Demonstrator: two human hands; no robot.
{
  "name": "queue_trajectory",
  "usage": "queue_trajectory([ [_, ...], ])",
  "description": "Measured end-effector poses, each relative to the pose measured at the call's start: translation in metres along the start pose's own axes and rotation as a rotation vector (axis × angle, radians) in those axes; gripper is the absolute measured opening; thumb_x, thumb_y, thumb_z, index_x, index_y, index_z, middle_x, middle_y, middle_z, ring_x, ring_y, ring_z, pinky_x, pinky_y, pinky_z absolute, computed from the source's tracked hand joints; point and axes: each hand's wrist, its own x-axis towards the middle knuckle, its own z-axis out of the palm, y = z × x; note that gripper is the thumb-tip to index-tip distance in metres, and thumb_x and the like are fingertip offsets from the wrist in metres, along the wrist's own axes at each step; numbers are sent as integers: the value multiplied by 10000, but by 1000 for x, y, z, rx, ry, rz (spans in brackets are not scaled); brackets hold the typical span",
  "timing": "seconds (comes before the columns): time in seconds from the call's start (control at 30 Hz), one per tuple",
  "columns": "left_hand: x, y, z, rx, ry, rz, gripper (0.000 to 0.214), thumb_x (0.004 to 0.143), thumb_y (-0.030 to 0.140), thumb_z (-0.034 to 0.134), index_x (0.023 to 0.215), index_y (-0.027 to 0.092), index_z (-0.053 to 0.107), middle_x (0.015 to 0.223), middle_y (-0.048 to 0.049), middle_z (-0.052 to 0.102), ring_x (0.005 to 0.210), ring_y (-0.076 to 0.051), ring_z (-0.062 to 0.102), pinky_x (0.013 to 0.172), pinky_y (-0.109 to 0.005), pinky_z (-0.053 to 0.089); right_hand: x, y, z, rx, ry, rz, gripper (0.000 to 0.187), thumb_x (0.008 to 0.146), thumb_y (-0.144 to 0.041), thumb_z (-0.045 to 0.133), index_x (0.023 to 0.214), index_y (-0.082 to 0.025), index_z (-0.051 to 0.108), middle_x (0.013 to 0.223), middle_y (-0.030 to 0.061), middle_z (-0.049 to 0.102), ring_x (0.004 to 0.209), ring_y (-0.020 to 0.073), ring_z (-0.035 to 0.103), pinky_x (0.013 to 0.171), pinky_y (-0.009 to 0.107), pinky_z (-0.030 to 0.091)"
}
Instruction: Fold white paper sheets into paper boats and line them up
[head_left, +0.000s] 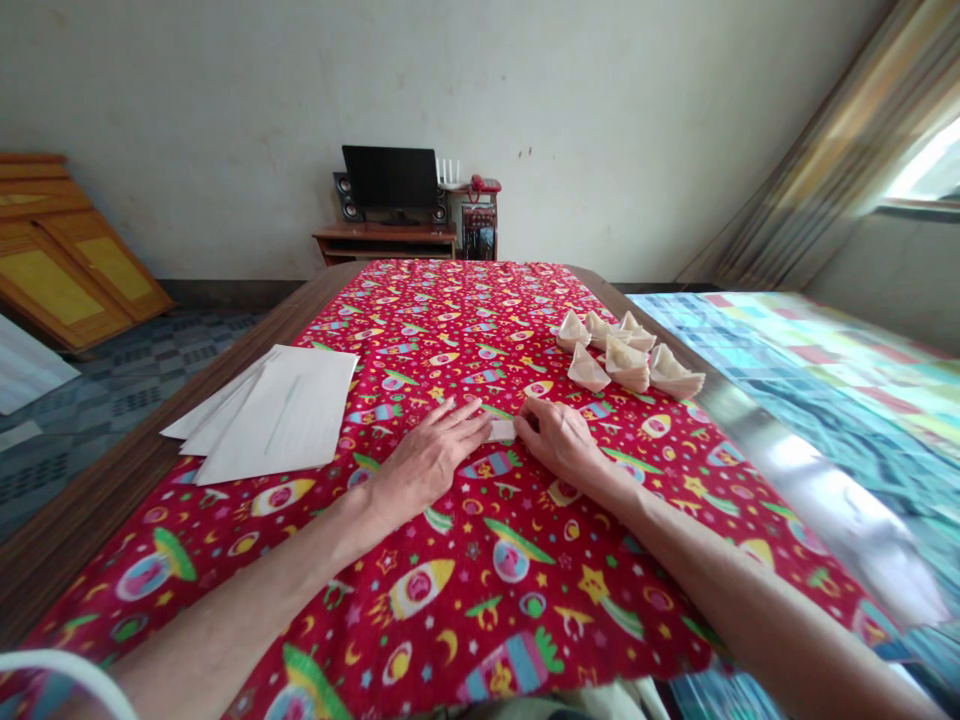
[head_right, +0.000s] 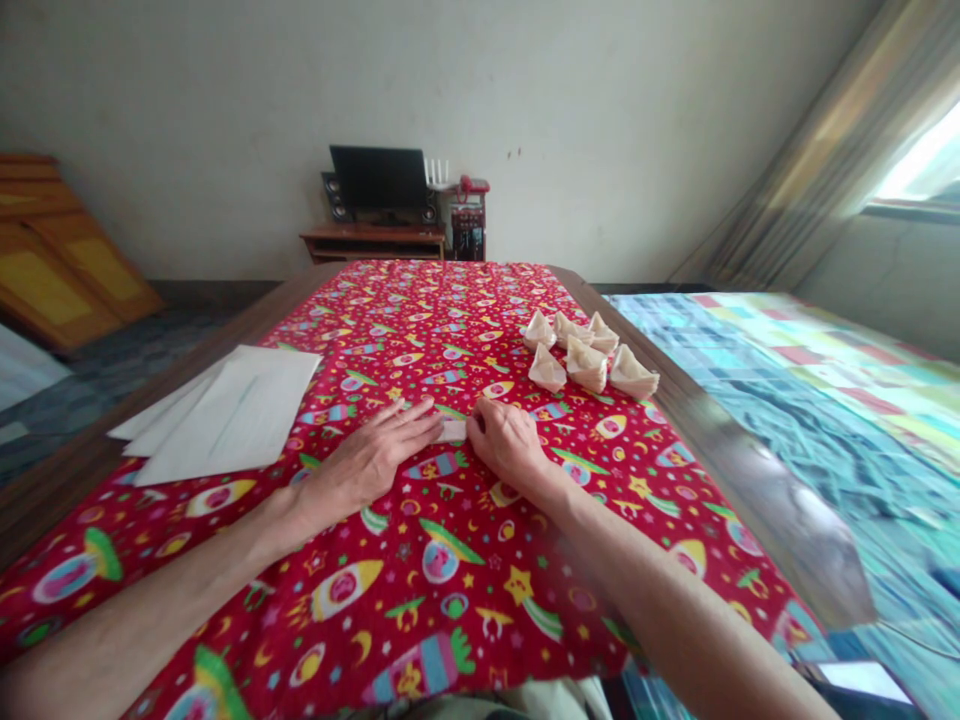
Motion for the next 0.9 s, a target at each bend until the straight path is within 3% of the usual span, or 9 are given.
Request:
queue_trajectory([
  [0.1, -3, 3, 3, -30, -29, -24, 571, 811, 35, 366, 1370, 148, 398, 1429, -62, 422, 1378, -195, 265, 1129, -409, 233, -1, 0, 0, -22, 27, 2, 151, 853, -271, 492, 791, -192, 605, 685, 21, 640, 619, 139, 555, 570, 233, 326],
  [0.2, -6, 7, 4, -59, -47, -70, 517, 871, 144, 396, 1387, 157, 368, 1441, -68, 401, 1369, -210, 288, 1128, -437, 226, -2, -4, -4, -73, 47, -31, 161, 865, -242, 481, 823, -188, 626, 799, 55, 662, 692, 154, 576, 615, 241, 381],
  [0.37, -8, 14, 1, -67, -83, -118, 468, 965, 360, 331, 1413, 227, 314, 1471, -51, 347, 1378, -220, 266, 1121, -506, 190, -9, -17, -12, -141, -32, -320, 330, 893, -153, 413, 1176, -155, 582, 1247, 123, 576, 1121, 251, 523, 878, 353, 432],
  [0.43, -8, 15, 1, -65, -90, -123, 456, 976, 373, 296, 1412, 240, 310, 1480, -46, 329, 1380, -211, 264, 1117, -501, 201, -15, -23, -12, -110, -75, -419, 378, 927, -210, 393, 1279, -130, 506, 1315, 127, 530, 1219, 254, 461, 960, 389, 406],
  [0.6, -13, 15, -4, -13, -78, -114, 454, 972, 340, 311, 1398, 185, 343, 1465, -79, 350, 1364, -204, 300, 1112, -446, 234, -28, -25, -12, -64, -152, -441, 500, 958, -411, 353, 1361, -122, 421, 1391, 128, 452, 1315, 246, 368, 1074, 478, 305],
  [0.9, -28, 10, -9, 60, -9, -133, 390, 952, 252, 349, 1311, 184, 486, 1381, -71, 476, 1299, -190, 414, 1113, -413, 253, -26, -16, -16, -88, -184, -445, 470, 961, -417, 351, 1337, -158, 465, 1394, 105, 449, 1313, 229, 380, 1077, 463, 314],
])
